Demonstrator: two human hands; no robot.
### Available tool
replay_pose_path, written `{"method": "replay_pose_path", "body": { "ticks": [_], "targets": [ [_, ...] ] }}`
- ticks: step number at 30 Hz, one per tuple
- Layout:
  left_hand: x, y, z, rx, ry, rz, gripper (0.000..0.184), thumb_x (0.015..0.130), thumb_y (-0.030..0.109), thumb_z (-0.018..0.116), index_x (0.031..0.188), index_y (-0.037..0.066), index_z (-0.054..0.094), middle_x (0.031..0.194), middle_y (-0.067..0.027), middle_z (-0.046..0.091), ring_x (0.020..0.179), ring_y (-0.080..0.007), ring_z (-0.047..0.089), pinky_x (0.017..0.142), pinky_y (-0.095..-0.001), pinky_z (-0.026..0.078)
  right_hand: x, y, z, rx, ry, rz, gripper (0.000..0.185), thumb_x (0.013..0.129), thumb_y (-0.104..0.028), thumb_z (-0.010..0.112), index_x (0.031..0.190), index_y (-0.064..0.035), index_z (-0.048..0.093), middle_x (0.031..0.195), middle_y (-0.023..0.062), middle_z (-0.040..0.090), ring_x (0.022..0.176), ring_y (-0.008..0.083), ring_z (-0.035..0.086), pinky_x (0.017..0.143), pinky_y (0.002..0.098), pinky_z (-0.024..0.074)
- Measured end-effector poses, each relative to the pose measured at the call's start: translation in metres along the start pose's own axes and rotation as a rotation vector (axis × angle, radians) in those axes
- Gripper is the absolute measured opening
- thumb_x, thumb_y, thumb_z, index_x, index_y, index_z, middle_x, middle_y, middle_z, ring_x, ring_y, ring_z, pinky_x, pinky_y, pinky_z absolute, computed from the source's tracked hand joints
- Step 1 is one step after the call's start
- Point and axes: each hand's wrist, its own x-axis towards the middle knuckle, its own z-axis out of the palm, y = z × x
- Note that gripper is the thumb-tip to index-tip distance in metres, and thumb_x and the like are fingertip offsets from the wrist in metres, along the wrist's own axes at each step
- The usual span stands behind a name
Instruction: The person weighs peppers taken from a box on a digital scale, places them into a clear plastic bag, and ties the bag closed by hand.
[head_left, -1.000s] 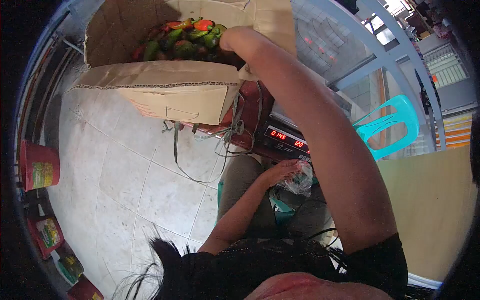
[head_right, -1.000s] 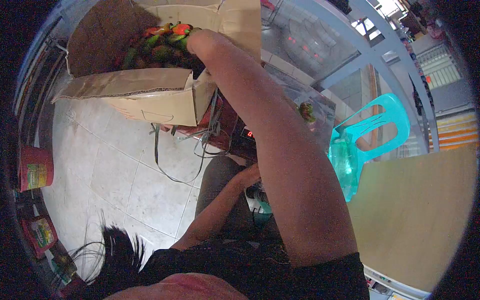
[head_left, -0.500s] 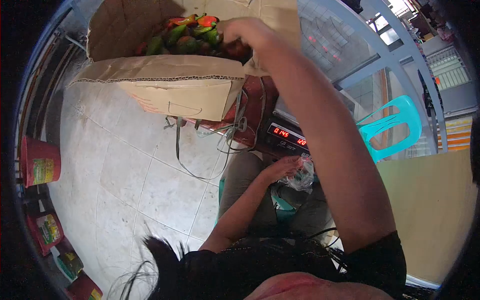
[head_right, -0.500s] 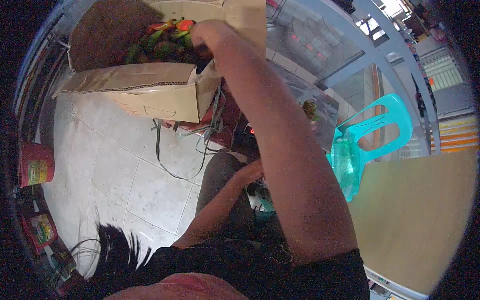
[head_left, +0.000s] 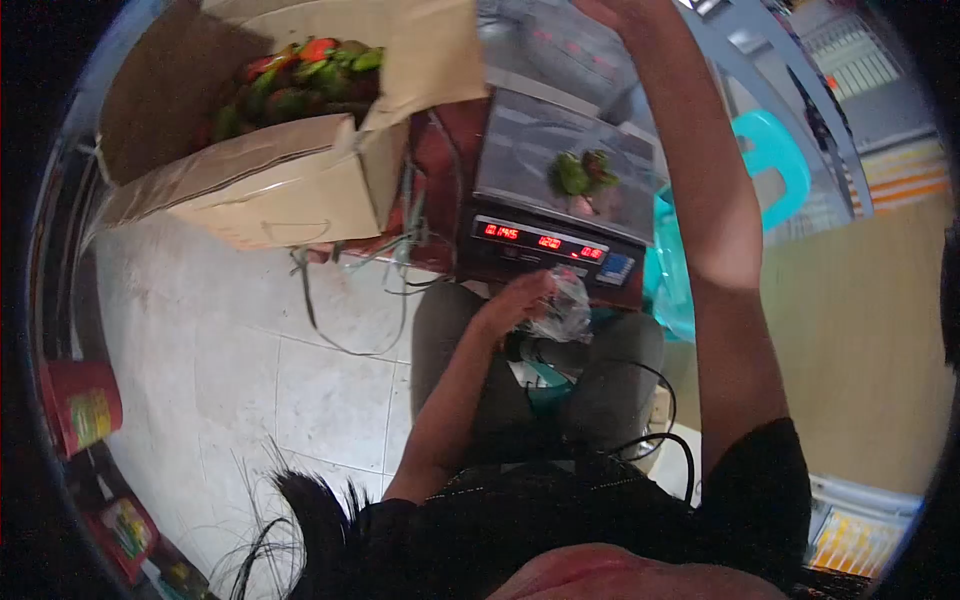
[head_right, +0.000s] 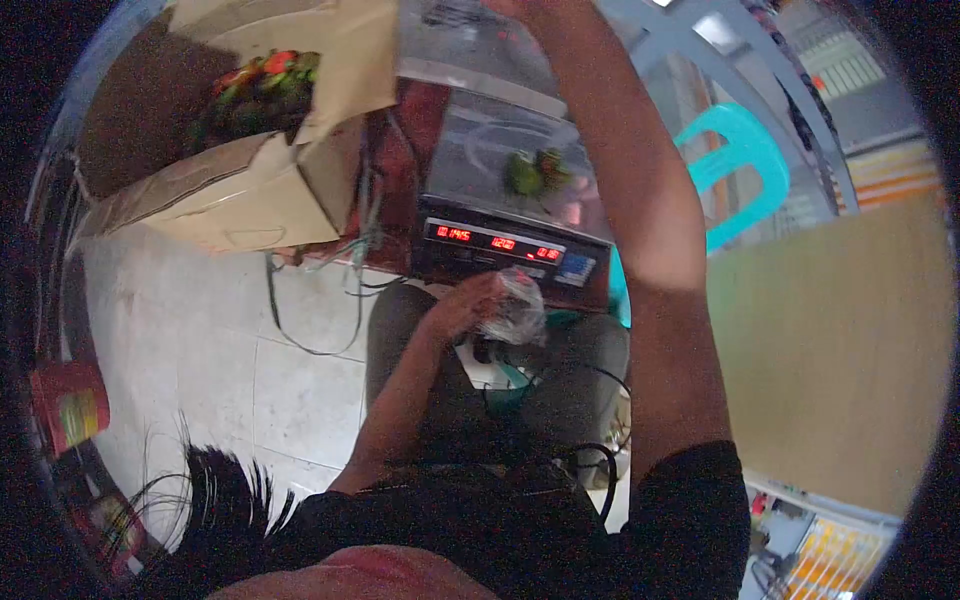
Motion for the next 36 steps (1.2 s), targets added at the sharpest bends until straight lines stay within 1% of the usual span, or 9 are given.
{"method": "replay_pose_path", "body": {
  "ticks": [2, 5, 8, 11, 17, 20, 28, 32, 36],
  "targets": [
    [0.001, -0.001, -0.002, -0.029, -0.004, -0.023, 0.019, 0.094, 0.031, 0.059, 0.102, 0.014, 0.057, 0.085, 0.0069, 0.052, 0.065, -0.0044, 0.044, 0.059, -0.0234, 0.036, -0.078, -0.014, -0.011, -0.133, 0.180, 0.061, 0.054, 0.088, -0.032, 0.067, 0.133, -0.0077, 0.052, 0.123, 0.0115, 0.058, 0.112, 0.0228, 0.057, 0.094, 0.0371, 0.0480],
    [0.001, 0.002, 0.010, -0.047, 0.072, -0.040, 0.019, 0.094, 0.030, 0.059, 0.101, 0.013, 0.056, 0.082, 0.0071, 0.051, 0.062, -0.0039, 0.042, 0.057, -0.0235, 0.035, -0.188, 0.036, -0.034, -0.533, 0.440, 0.150, 0.038, 0.087, -0.020, 0.066, 0.123, -0.0081, 0.061, 0.106, 0.0070, 0.066, 0.094, 0.0131, 0.060, 0.088, 0.0281, 0.0481],
    [-0.007, 0.015, 0.027, -0.052, 0.112, -0.086, 0.020, 0.094, 0.030, 0.059, 0.101, 0.012, 0.055, 0.079, 0.0071, 0.049, 0.060, -0.0038, 0.039, 0.056, -0.0231, 0.034, -0.280, 0.088, -0.019, -0.539, 0.617, 0.445, 0.032, 0.088, -0.012, 0.064, 0.120, -0.0066, 0.063, 0.110, 0.0069, 0.063, 0.099, 0.0116, 0.056, 0.087, 0.0277, 0.0469],
    [0.004, 0.001, 0.007, -0.087, -0.039, -0.107, 0.022, 0.094, 0.030, 0.059, 0.103, 0.012, 0.055, 0.078, 0.0070, 0.049, 0.058, -0.0040, 0.039, 0.055, -0.0225, 0.033, -0.327, 0.133, -0.005, -0.619, 0.743, 0.314, 0.033, 0.081, -0.008, 0.067, 0.114, -0.0077, 0.065, 0.107, 0.0107, 0.064, 0.089, 0.0228, 0.063, 0.080, 0.0332, 0.0498],
    [-0.010, 0.017, 0.045, 0.155, 0.088, -0.159, 0.029, 0.094, 0.034, 0.058, 0.109, 0.009, 0.056, 0.073, 0.0080, 0.045, 0.058, -0.0043, 0.038, 0.055, -0.0223, 0.033, -0.339, 0.194, -0.030, -0.658, 0.758, 0.317, 0.039, 0.074, -0.001, 0.065, 0.113, -0.0090, 0.065, 0.103, 0.0132, 0.063, 0.097, 0.0302, 0.060, 0.084, 0.0363, 0.0491],
    [-0.015, 0.025, 0.058, 0.191, 0.110, -0.191, 0.034, 0.095, 0.034, 0.057, 0.114, 0.006, 0.055, 0.073, 0.0084, 0.043, 0.058, -0.0041, 0.037, 0.055, -0.0219, 0.033, -0.339, 0.208, -0.028, -0.664, 0.692, 0.289, 0.039, 0.081, -0.007, 0.065, 0.120, -0.0108, 0.062, 0.112, 0.0120, 0.060, 0.102, 0.0239, 0.061, 0.085, 0.0335, 0.0501],
    [-0.011, 0.012, 0.046, 0.210, 0.071, -0.193, 0.050, 0.097, 0.040, 0.051, 0.133, 0.006, 0.048, 0.073, 0.0108, 0.042, 0.055, -0.0018, 0.035, 0.050, -0.0188, 0.031, -0.365, 0.212, -0.021, -0.784, 0.673, 0.369, 0.051, 0.079, -0.010, 0.068, 0.129, -0.0137, 0.055, 0.120, 0.0114, 0.058, 0.108, 0.0258, 0.059, 0.091, 0.0374, 0.0486],
    [-0.015, 0.011, 0.047, 0.205, 0.100, -0.179, 0.045, 0.096, 0.034, 0.053, 0.131, 0.005, 0.047, 0.077, 0.0088, 0.046, 0.056, -0.0014, 0.037, 0.051, -0.0183, 0.033, -0.380, 0.195, -0.016, -0.814, 0.722, 0.386, 0.050, 0.081, -0.015, 0.067, 0.129, -0.0147, 0.055, 0.126, 0.0123, 0.055, 0.110, 0.0271, 0.056, 0.093, 0.0380, 0.0470],
    [-0.031, 0.028, 0.074, 0.169, 0.054, -0.166, 0.040, 0.095, 0.029, 0.057, 0.126, 0.006, 0.049, 0.079, 0.0072, 0.047, 0.057, -0.0022, 0.038, 0.053, -0.0200, 0.034, -0.383, 0.132, 0.038, -0.490, 0.677, 0.322, 0.046, 0.085, -0.020, 0.066, 0.128, -0.0085, 0.054, 0.129, 0.0111, 0.053, 0.112, 0.0236, 0.055, 0.096, 0.0371, 0.0449]
  ]
}}
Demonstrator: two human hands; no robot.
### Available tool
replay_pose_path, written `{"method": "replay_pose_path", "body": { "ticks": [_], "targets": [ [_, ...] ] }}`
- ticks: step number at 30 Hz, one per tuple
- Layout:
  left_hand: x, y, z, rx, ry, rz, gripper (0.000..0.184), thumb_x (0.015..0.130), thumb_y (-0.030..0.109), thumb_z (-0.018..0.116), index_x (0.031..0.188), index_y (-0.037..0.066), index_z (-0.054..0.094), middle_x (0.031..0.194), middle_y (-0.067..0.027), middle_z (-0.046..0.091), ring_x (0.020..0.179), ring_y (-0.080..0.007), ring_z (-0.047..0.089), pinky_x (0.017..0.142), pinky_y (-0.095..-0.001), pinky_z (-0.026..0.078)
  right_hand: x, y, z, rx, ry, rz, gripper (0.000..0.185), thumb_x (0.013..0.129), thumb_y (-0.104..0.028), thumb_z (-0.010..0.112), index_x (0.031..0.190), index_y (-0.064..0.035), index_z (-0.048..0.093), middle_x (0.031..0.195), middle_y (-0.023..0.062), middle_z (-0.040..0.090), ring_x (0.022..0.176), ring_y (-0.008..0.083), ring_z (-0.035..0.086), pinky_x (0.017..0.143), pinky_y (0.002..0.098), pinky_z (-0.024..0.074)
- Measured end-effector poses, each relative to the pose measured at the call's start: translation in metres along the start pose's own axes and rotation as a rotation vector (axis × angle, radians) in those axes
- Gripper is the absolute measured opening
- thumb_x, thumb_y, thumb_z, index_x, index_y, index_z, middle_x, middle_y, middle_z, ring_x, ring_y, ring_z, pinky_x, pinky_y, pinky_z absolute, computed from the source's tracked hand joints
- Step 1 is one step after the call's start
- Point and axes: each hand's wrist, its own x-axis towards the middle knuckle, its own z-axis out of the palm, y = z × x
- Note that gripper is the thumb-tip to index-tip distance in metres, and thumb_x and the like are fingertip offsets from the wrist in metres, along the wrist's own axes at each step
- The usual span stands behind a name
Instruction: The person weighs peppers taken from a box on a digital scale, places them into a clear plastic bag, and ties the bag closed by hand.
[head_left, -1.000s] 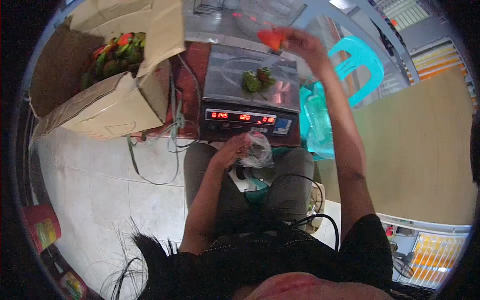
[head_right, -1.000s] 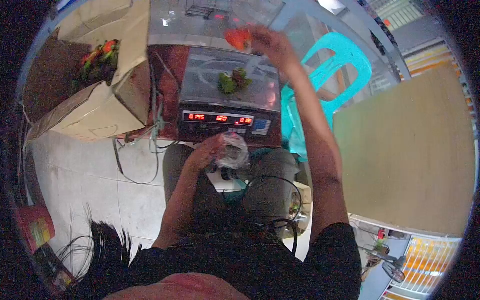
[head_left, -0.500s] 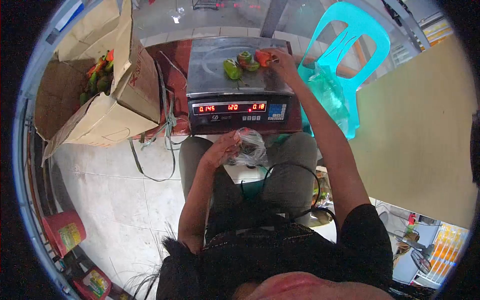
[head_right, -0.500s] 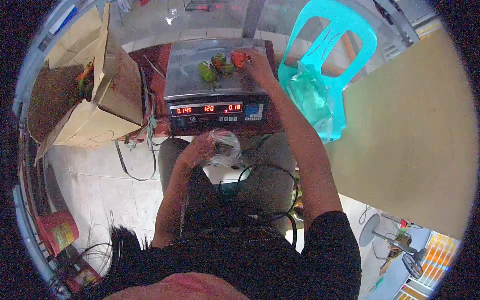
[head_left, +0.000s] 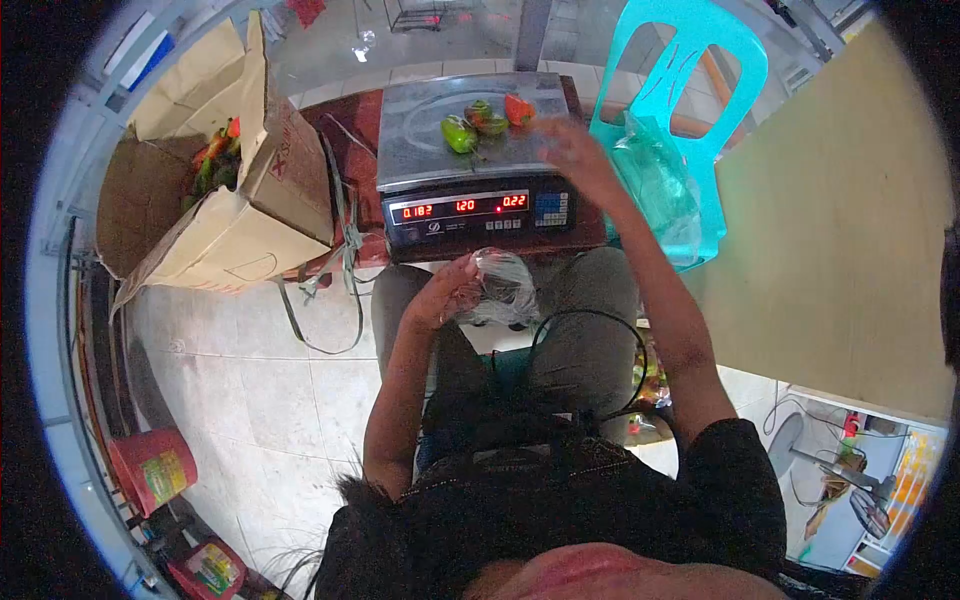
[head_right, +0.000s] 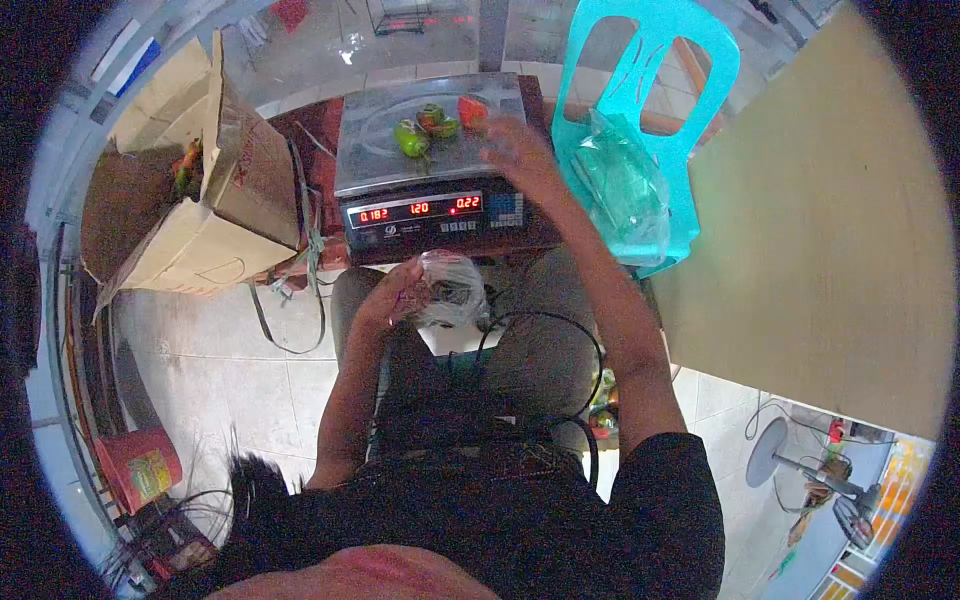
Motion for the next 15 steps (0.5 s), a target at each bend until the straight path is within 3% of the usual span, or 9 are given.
{"method": "replay_pose_path", "body": {
  "ticks": [3, 5, 8, 10, 13, 15],
  "targets": [
    [-0.013, -0.003, 0.010, -0.028, 0.013, -0.004, 0.040, 0.095, 0.030, 0.057, 0.126, 0.006, 0.049, 0.082, 0.0067, 0.051, 0.057, -0.0023, 0.039, 0.053, -0.0196, 0.035, -0.055, -0.070, 0.028, 0.463, -0.373, 0.186, 0.048, 0.088, -0.025, 0.065, 0.129, -0.0030, 0.052, 0.131, 0.0107, 0.053, 0.117, 0.0190, 0.051, 0.099, 0.0367, 0.0423],
    [-0.018, -0.001, 0.020, 0.016, 0.035, 0.011, 0.039, 0.095, 0.030, 0.057, 0.125, 0.006, 0.050, 0.084, 0.0060, 0.053, 0.057, -0.0022, 0.040, 0.052, -0.0194, 0.035, -0.091, -0.059, 0.061, 0.455, -0.440, 0.091, 0.055, 0.086, -0.028, 0.068, 0.131, -0.0033, 0.049, 0.127, 0.0109, 0.055, 0.115, 0.0183, 0.052, 0.097, 0.0350, 0.0428],
    [-0.025, 0.006, 0.038, 0.143, 0.086, 0.077, 0.035, 0.095, 0.029, 0.058, 0.120, 0.006, 0.054, 0.085, 0.0050, 0.056, 0.058, -0.0018, 0.042, 0.052, -0.0189, 0.035, -0.122, -0.053, 0.079, 0.354, -0.366, 0.109, 0.053, 0.082, -0.031, 0.073, 0.122, -0.0010, 0.055, 0.113, 0.0139, 0.063, 0.104, 0.0177, 0.059, 0.088, 0.0324, 0.0472],
    [-0.029, 0.007, 0.033, 0.160, 0.086, 0.123, 0.030, 0.095, 0.027, 0.058, 0.117, 0.006, 0.057, 0.086, 0.0045, 0.057, 0.059, -0.0019, 0.043, 0.052, -0.0183, 0.035, -0.130, -0.052, 0.073, 0.341, -0.355, 0.190, 0.046, 0.082, -0.033, 0.072, 0.112, -0.0006, 0.058, 0.101, 0.0110, 0.064, 0.093, 0.0156, 0.059, 0.081, 0.0317, 0.0472],
    [-0.043, 0.021, 0.038, 0.400, 0.212, 0.111, 0.026, 0.096, 0.029, 0.055, 0.109, 0.007, 0.059, 0.092, 0.0014, 0.060, 0.078, -0.0079, 0.057, 0.069, -0.0241, 0.047, -0.128, -0.069, 0.051, 0.408, -0.351, 0.231, 0.037, 0.083, -0.030, 0.072, 0.099, 0.0000, 0.059, 0.090, 0.0044, 0.060, 0.082, 0.0118, 0.055, 0.074, 0.0289, 0.0452],
    [-0.054, 0.038, 0.041, 0.652, 0.152, 0.144, 0.023, 0.094, 0.026, 0.058, 0.106, 0.006, 0.060, 0.096, 0.0010, 0.060, 0.084, -0.0086, 0.056, 0.075, -0.0245, 0.046, -0.121, -0.081, 0.038, 0.415, -0.370, 0.204, 0.034, 0.083, -0.029, 0.072, 0.095, 0.0000, 0.059, 0.086, 0.0025, 0.058, 0.079, 0.0109, 0.053, 0.072, 0.0280, 0.0443]
  ]
}}
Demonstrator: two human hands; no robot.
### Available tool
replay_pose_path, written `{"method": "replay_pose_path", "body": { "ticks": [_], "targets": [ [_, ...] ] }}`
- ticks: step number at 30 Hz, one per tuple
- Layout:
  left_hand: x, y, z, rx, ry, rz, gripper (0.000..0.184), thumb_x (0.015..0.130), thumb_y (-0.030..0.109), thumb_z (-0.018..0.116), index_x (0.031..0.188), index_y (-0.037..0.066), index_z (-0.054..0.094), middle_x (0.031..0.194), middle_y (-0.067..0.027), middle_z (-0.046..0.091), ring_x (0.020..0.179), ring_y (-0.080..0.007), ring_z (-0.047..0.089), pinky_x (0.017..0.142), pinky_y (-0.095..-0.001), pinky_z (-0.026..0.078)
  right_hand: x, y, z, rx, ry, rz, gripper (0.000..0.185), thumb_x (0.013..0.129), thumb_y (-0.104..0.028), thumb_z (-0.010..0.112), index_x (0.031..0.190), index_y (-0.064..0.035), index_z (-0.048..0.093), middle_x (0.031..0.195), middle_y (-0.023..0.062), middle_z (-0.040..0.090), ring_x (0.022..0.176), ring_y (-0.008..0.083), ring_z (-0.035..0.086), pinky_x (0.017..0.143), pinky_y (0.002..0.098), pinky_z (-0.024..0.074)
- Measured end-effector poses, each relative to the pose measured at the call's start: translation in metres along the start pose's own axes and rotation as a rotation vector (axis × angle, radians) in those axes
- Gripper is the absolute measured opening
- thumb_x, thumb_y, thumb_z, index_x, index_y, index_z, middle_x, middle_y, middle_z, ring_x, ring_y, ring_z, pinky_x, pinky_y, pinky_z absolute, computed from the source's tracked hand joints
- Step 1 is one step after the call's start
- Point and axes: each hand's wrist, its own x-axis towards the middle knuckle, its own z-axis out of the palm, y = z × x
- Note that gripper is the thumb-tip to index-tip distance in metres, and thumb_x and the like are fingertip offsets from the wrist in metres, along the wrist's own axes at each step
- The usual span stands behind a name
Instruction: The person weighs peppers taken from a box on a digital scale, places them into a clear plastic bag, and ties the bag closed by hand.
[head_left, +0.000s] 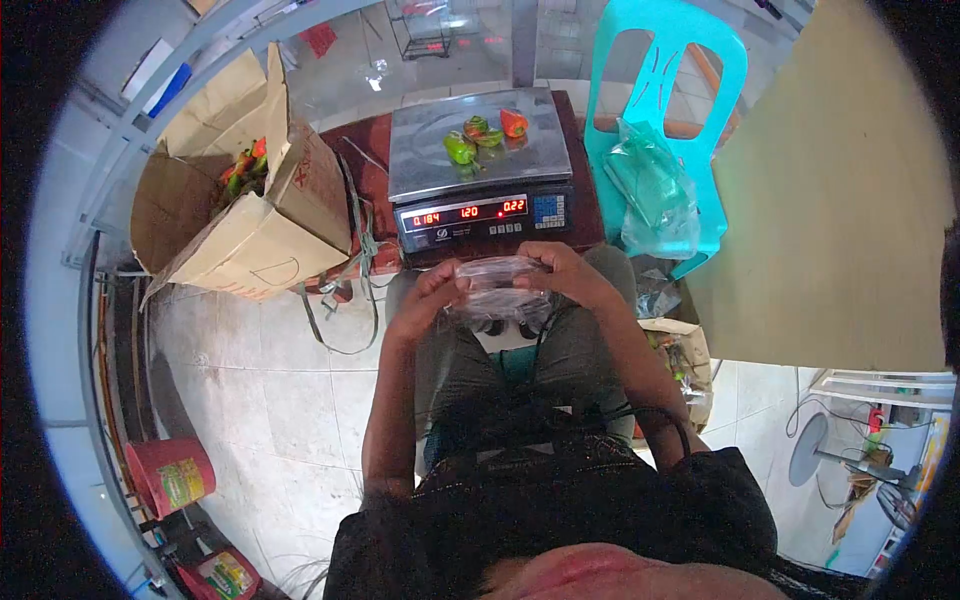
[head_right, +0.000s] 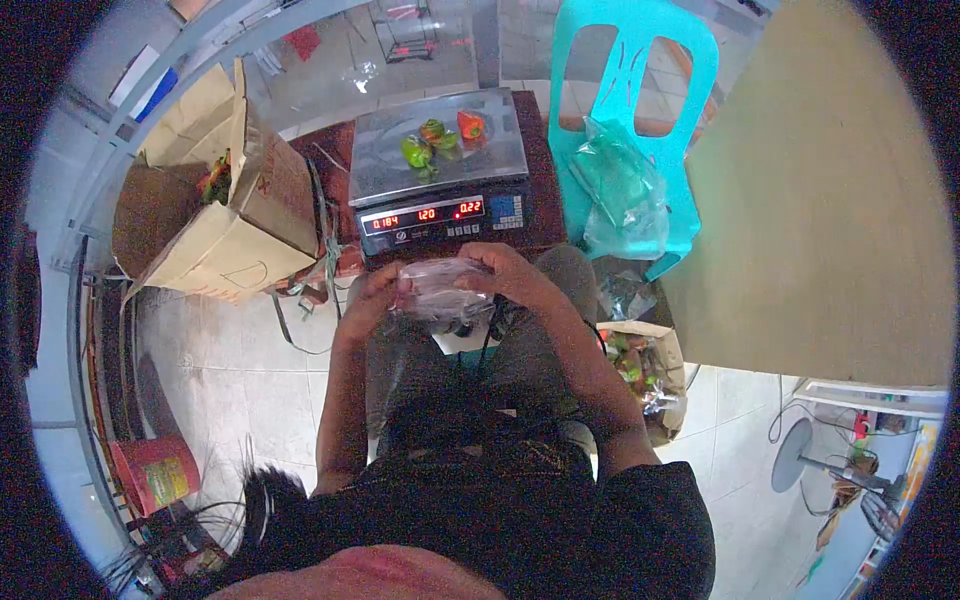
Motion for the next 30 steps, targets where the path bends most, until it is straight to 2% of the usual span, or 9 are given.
{"method": "replay_pose_path", "body": {
  "ticks": [4, 8, 11, 14, 15, 17, 20, 24, 30],
  "targets": [
    [-0.011, 0.010, -0.001, 0.268, 0.057, 0.138, 0.020, 0.091, 0.020, 0.063, 0.101, 0.002, 0.061, 0.097, -0.0021, 0.060, 0.088, -0.0128, 0.056, 0.080, -0.0269, 0.045, 0.005, -0.007, 0.003, -0.154, -0.044, -0.137, 0.033, 0.082, -0.029, 0.072, 0.094, -0.0005, 0.060, 0.081, 0.0069, 0.059, 0.077, 0.0127, 0.054, 0.071, 0.0299, 0.0451],
    [-0.020, 0.008, -0.005, 0.474, 0.211, 0.236, 0.022, 0.090, 0.015, 0.061, 0.107, 0.001, 0.060, 0.098, -0.0059, 0.058, 0.096, -0.0161, 0.054, 0.084, -0.0300, 0.042, 0.011, -0.008, 0.029, -0.256, -0.096, -0.203, 0.032, 0.083, -0.028, 0.069, 0.099, -0.0006, 0.062, 0.081, 0.0148, 0.062, 0.077, 0.0170, 0.059, 0.072, 0.0335, 0.0464],
    [-0.022, 0.000, -0.010, 0.451, 0.249, 0.308, 0.023, 0.085, 0.010, 0.063, 0.106, 0.001, 0.061, 0.101, -0.0085, 0.059, 0.098, -0.0205, 0.056, 0.086, -0.0327, 0.043, 0.016, -0.020, 0.035, -0.344, -0.157, -0.022, 0.034, 0.083, -0.027, 0.068, 0.104, -0.0014, 0.063, 0.083, 0.0179, 0.063, 0.078, 0.0262, 0.064, 0.072, 0.0377, 0.0474],
    [-0.025, 0.004, -0.013, 0.632, 0.237, 0.374, 0.024, 0.080, 0.006, 0.063, 0.104, 0.002, 0.061, 0.103, -0.0118, 0.060, 0.097, -0.0271, 0.057, 0.085, -0.0359, 0.044, 0.021, -0.014, 0.038, -0.585, -0.140, -0.060, 0.036, 0.081, -0.027, 0.068, 0.106, -0.0015, 0.063, 0.081, 0.0183, 0.062, 0.079, 0.0351, 0.062, 0.070, 0.0430, 0.0473],
    [-0.028, 0.005, -0.011, 0.582, 0.257, 0.328, 0.023, 0.079, 0.010, 0.068, 0.100, 0.003, 0.061, 0.101, -0.0101, 0.060, 0.101, -0.0264, 0.056, 0.089, -0.0374, 0.043, 0.020, -0.010, 0.039, -0.609, -0.123, -0.093, 0.035, 0.081, -0.026, 0.068, 0.105, -0.0015, 0.063, 0.080, 0.0180, 0.062, 0.078, 0.0358, 0.062, 0.070, 0.0438, 0.0470],
    [-0.033, 0.016, -0.013, 0.668, 0.209, 0.375, 0.023, 0.076, 0.007, 0.067, 0.098, 0.003, 0.061, 0.101, -0.0129, 0.059, 0.098, -0.0314, 0.055, 0.084, -0.0386, 0.045, 0.022, -0.003, 0.043, -0.649, -0.083, -0.155, 0.033, 0.080, -0.025, 0.067, 0.103, -0.0015, 0.064, 0.078, 0.0173, 0.061, 0.077, 0.0373, 0.060, 0.069, 0.0456, 0.0464],
    [-0.037, 0.015, -0.019, 0.734, 0.208, 0.408, 0.023, 0.075, 0.006, 0.067, 0.098, 0.004, 0.061, 0.097, -0.0139, 0.058, 0.097, -0.0335, 0.054, 0.081, -0.0398, 0.046, 0.028, -0.008, 0.046, -0.778, -0.212, -0.076, 0.029, 0.080, -0.021, 0.065, 0.103, -0.0035, 0.064, 0.081, 0.0154, 0.062, 0.082, 0.0351, 0.060, 0.075, 0.0442, 0.0456],
    [-0.036, 0.007, -0.020, 0.881, 0.365, 0.363, 0.017, 0.081, 0.013, 0.065, 0.096, 0.005, 0.061, 0.094, -0.0135, 0.057, 0.096, -0.0333, 0.057, 0.079, -0.0423, 0.046, 0.034, -0.027, 0.054, -0.979, -0.081, -0.107, 0.024, 0.080, -0.016, 0.062, 0.101, -0.0067, 0.068, 0.091, 0.0160, 0.065, 0.090, 0.0317, 0.062, 0.080, 0.0437, 0.0463],
    [-0.020, -0.012, -0.013, 0.847, 0.415, 0.094, 0.025, 0.090, 0.029, 0.060, 0.091, 0.004, 0.059, 0.093, -0.0156, 0.056, 0.088, -0.0350, 0.060, 0.075, -0.0463, 0.046, 0.038, -0.022, 0.055, -1.030, -0.040, -0.068, 0.029, 0.082, -0.014, 0.058, 0.110, -0.0079, 0.066, 0.117, 0.0128, 0.058, 0.108, 0.0282, 0.053, 0.093, 0.0427, 0.0392]
  ]
}}
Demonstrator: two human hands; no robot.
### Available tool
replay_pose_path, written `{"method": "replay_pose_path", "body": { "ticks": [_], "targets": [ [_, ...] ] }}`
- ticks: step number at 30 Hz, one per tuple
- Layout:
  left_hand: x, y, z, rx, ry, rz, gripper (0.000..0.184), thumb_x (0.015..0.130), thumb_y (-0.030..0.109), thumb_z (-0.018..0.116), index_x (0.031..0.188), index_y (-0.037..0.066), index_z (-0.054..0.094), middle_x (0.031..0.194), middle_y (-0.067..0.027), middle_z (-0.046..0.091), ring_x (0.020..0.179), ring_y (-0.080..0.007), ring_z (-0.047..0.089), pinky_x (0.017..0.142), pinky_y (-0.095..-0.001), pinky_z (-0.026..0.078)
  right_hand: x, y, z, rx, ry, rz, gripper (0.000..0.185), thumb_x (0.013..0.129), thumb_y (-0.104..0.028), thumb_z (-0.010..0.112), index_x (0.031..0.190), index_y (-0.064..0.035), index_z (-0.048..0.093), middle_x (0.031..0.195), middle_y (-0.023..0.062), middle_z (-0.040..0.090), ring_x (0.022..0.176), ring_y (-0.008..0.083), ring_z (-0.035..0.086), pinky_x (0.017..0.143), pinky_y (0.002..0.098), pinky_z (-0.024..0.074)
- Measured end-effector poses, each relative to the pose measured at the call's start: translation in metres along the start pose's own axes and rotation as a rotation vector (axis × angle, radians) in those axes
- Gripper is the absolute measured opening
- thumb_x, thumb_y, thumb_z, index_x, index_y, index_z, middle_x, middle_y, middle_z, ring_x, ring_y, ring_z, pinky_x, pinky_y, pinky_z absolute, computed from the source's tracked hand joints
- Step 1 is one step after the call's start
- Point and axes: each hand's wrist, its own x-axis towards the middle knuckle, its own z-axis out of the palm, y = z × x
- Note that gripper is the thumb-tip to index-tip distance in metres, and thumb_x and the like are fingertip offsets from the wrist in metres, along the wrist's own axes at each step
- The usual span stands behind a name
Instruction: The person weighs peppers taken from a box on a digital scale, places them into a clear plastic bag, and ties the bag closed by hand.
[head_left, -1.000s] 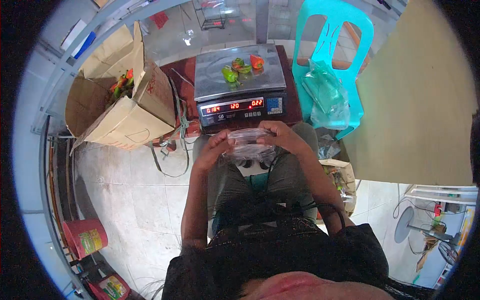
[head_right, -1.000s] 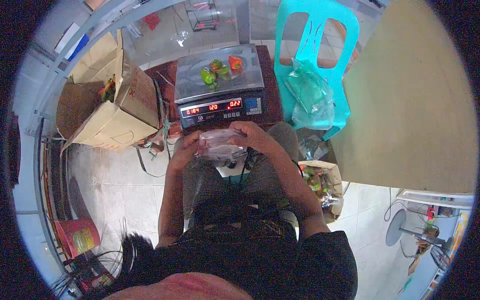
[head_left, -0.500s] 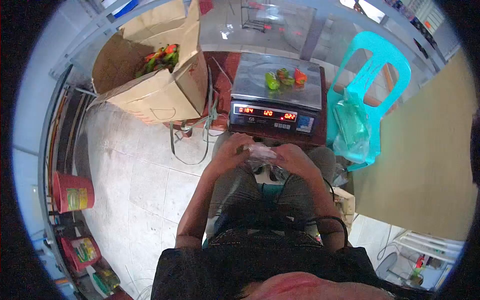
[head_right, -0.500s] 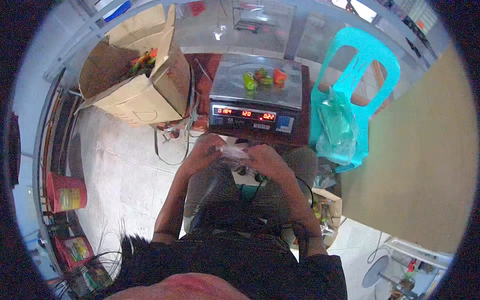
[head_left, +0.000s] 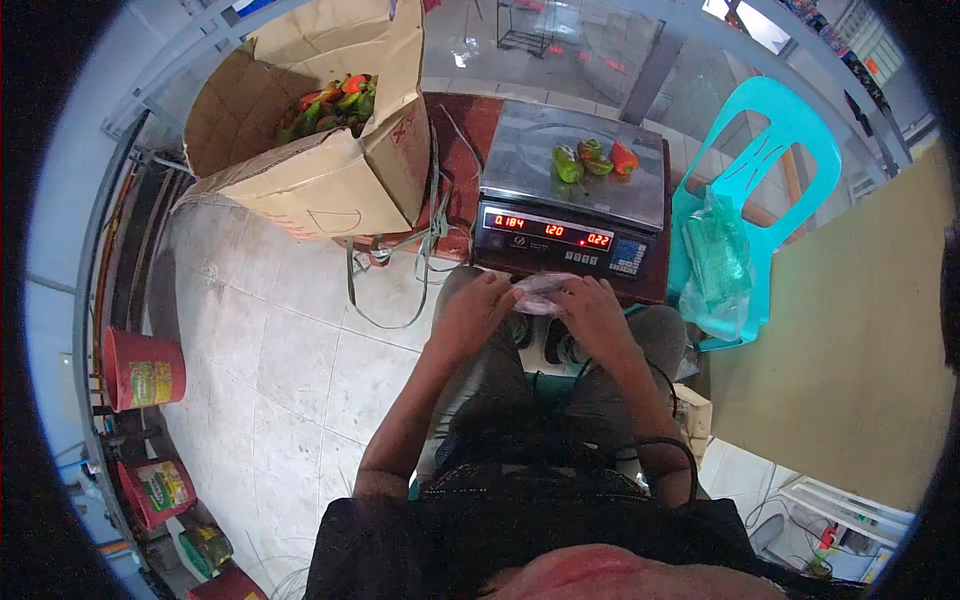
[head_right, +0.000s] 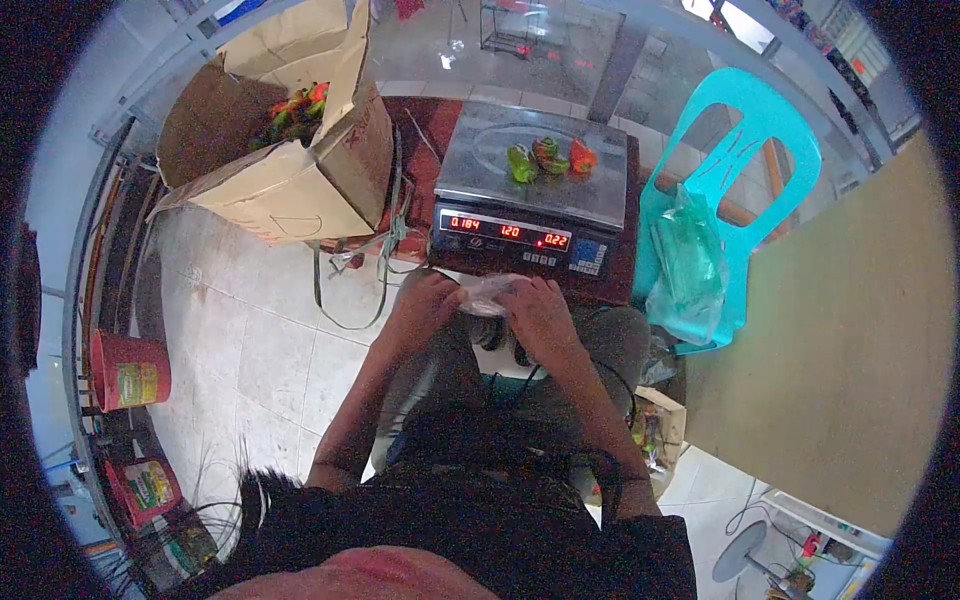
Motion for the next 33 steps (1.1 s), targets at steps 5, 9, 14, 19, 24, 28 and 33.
{"method": "replay_pose_path", "body": {
  "ticks": [5, 9, 14, 19, 24, 28, 33],
  "targets": [
    [0.014, 0.013, 0.002, 0.023, 0.088, -0.090, 0.028, 0.089, 0.029, 0.061, 0.087, 0.002, 0.059, 0.084, -0.0152, 0.055, 0.078, -0.0333, 0.057, 0.069, -0.0430, 0.044, 0.000, 0.003, 0.023, -0.072, 0.086, -0.022, 0.030, 0.083, -0.015, 0.060, 0.113, -0.0108, 0.065, 0.118, 0.0112, 0.054, 0.111, 0.0307, 0.051, 0.096, 0.0445, 0.0389],
    [0.025, 0.006, 0.020, -0.159, 0.142, -0.076, 0.015, 0.082, 0.012, 0.066, 0.085, 0.002, 0.055, 0.080, -0.0127, 0.052, 0.071, -0.0295, 0.055, 0.063, -0.0395, 0.042, 0.002, 0.000, 0.024, 0.068, 0.127, -0.096, 0.030, 0.083, -0.018, 0.060, 0.111, -0.0091, 0.066, 0.121, 0.0135, 0.054, 0.114, 0.0326, 0.050, 0.098, 0.0455, 0.0378],
    [0.027, -0.002, 0.030, -0.204, 0.230, 0.030, 0.020, 0.070, -0.008, 0.063, 0.087, 0.003, 0.060, 0.090, -0.0106, 0.061, 0.086, -0.0246, 0.061, 0.077, -0.0347, 0.047, 0.023, 0.028, -0.030, 0.799, -0.133, -0.144, 0.032, 0.083, -0.019, 0.063, 0.111, -0.0050, 0.064, 0.105, 0.0138, 0.063, 0.101, 0.0312, 0.058, 0.093, 0.0428, 0.0427],
    [0.017, -0.011, 0.034, -0.268, 0.243, 0.014, 0.024, 0.076, -0.011, 0.053, 0.091, 0.003, 0.065, 0.098, -0.0129, 0.062, 0.091, -0.0285, 0.062, 0.080, -0.0334, 0.048, 0.083, 0.101, -0.038, 0.450, 0.512, 0.123, 0.029, 0.081, -0.013, 0.066, 0.109, -0.0076, 0.063, 0.100, 0.0139, 0.063, 0.095, 0.0319, 0.060, 0.084, 0.0469, 0.0461],
    [0.013, -0.009, 0.027, -0.379, 0.188, -0.076, 0.031, 0.074, -0.009, 0.059, 0.100, 0.004, 0.067, 0.102, -0.0125, 0.064, 0.099, -0.0261, 0.061, 0.088, -0.0341, 0.047, 0.164, 0.131, -0.040, -0.008, 0.573, 0.100, 0.036, 0.079, -0.015, 0.067, 0.113, -0.0094, 0.061, 0.102, 0.0137, 0.062, 0.101, 0.0327, 0.058, 0.083, 0.0487, 0.0470],
    [0.013, 0.001, 0.014, -0.337, 0.249, -0.076, 0.032, 0.078, -0.010, 0.055, 0.105, 0.004, 0.066, 0.104, -0.0134, 0.063, 0.099, -0.0259, 0.061, 0.088, -0.0330, 0.046, 0.196, 0.151, -0.024, -0.249, 0.516, 0.065, 0.037, 0.078, -0.014, 0.065, 0.115, -0.0121, 0.063, 0.097, 0.0174, 0.062, 0.098, 0.0346, 0.058, 0.086, 0.0447, 0.0483],
    [0.012, -0.014, 0.021, -0.409, 0.233, -0.149, 0.037, 0.079, -0.011, 0.055, 0.110, 0.005, 0.066, 0.104, -0.0128, 0.061, 0.098, -0.0259, 0.061, 0.087, -0.0328, 0.046, 0.212, 0.168, -0.021, -0.139, 0.222, 0.183, 0.039, 0.075, -0.016, 0.067, 0.113, -0.0127, 0.065, 0.100, 0.0173, 0.063, 0.105, 0.0338, 0.056, 0.088, 0.0462, 0.0476]
  ]
}}
